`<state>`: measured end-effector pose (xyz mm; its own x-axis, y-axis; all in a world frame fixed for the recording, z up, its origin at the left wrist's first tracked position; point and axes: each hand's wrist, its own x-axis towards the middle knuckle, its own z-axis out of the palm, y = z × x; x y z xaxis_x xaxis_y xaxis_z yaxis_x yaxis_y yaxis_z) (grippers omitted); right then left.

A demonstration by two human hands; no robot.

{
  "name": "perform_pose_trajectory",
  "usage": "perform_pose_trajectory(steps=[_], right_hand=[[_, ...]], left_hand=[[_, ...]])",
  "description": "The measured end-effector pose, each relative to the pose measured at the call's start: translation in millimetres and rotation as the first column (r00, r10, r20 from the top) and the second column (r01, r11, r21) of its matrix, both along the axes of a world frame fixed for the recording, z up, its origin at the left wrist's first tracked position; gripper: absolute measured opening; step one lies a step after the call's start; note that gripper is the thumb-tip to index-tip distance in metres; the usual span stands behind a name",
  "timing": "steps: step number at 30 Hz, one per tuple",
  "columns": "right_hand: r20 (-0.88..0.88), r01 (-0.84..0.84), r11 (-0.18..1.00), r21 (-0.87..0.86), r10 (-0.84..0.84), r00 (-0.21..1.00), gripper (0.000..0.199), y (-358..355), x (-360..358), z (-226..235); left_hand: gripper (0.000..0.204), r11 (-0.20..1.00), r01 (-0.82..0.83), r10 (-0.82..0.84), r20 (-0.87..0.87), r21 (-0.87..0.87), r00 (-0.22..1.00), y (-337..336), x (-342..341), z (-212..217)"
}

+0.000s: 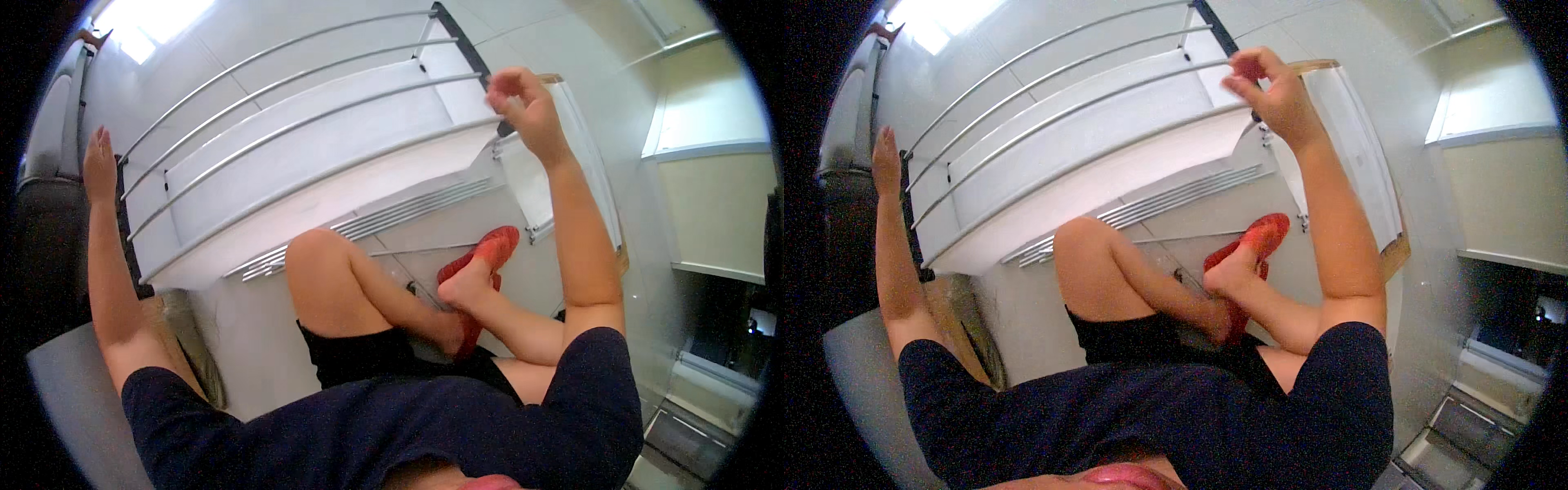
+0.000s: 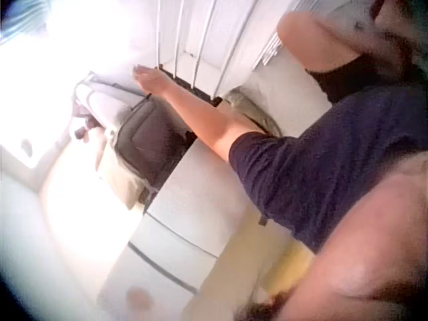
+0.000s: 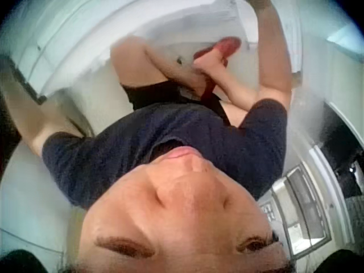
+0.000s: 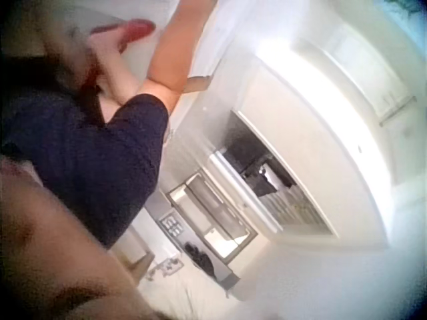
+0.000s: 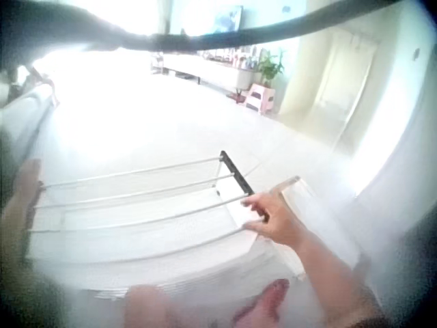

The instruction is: The person assembles a multi-tier storage shelf by sliding metal rods through sleeves of fabric sheets and inserting the rod ends into plastic corner connectors.

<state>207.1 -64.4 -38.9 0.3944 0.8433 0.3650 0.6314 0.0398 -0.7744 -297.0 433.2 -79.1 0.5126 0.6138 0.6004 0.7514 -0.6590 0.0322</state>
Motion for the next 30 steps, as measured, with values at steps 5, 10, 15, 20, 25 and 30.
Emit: perform_pose_trajectory(steps=[5, 10, 15, 20, 25, 30], right_hand=[[0.579, -0.027, 0.967, -0.252, 0.174, 0.797, 0.036, -13, -44, -10], [0.648, 0.107, 0.967, -0.230, 0.070, 0.758, 0.012, -5, -43, -19], [0.695, 0.137, 0.971, -0.195, 0.038, 0.718, 0.009, -2, -45, -24], [0.670, 0.165, 0.971, -0.174, -0.006, 0.743, 0.008, 1, -41, -36], [0.718, 0.224, 0.950, -0.217, 0.000, 0.696, 0.012, 1, -48, -36], [0.815, 0.031, 0.986, 0.161, -0.151, 0.560, 0.033, -27, -51, -16]], left_hand=[[0.029, 0.796, 0.276, -0.352, -0.042, -0.538, 0.935, -193, 25, 59], [0.026, 0.848, 0.355, -0.456, -0.201, -0.393, 0.867, -265, 18, 45], [0.019, 0.846, 0.255, -0.335, -0.094, -0.468, 0.938, -281, 10, 28], [0.018, 0.920, 0.301, -0.337, -0.111, -0.252, 0.935, -281, 5, 12], [0.018, 0.928, 0.343, -0.352, -0.040, -0.146, 0.935, -287, 7, 3], [0.019, 0.940, 0.275, -0.280, 0.002, -0.204, 0.960, -289, 7, 3]])
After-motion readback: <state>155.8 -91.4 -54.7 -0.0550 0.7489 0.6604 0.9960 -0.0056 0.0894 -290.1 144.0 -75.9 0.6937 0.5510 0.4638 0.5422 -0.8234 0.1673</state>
